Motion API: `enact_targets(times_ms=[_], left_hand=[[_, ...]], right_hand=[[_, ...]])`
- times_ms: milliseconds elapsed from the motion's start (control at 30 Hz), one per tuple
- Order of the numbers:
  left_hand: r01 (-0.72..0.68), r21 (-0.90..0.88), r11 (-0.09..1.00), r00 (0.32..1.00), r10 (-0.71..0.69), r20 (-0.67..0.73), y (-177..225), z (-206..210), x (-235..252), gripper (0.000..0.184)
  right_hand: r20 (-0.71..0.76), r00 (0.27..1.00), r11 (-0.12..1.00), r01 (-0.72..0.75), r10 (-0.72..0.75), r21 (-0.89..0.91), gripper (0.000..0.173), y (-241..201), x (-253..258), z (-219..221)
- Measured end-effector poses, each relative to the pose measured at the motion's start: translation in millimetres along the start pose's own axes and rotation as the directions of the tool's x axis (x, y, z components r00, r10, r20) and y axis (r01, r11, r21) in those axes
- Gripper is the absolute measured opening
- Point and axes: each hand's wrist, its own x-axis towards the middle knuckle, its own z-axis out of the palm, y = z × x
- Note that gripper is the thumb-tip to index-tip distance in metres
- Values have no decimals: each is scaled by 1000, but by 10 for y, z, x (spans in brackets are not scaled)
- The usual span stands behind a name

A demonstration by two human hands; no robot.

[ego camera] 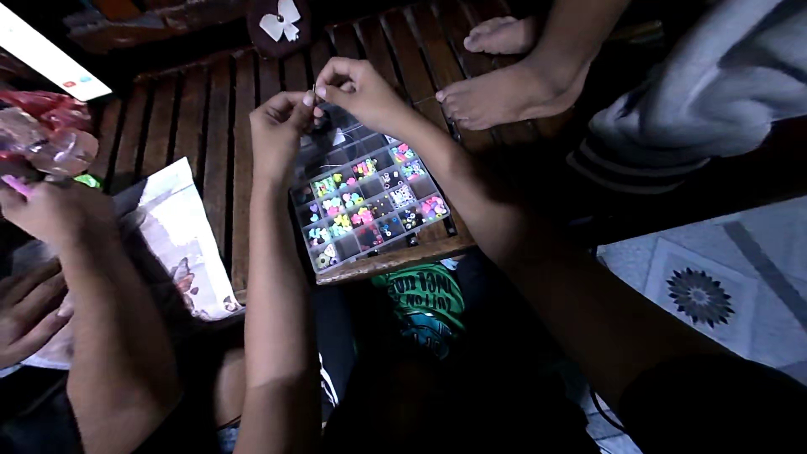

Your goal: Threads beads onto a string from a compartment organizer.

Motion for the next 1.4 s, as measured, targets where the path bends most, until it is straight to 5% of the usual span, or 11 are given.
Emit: enact_targets(times_ms=[1400], left_hand=[[5,-2,1000,999,-5,-35,-18,-4,6,10]], right_hand=[[27,999,999,-32,33,-32,15,38,2,13]])
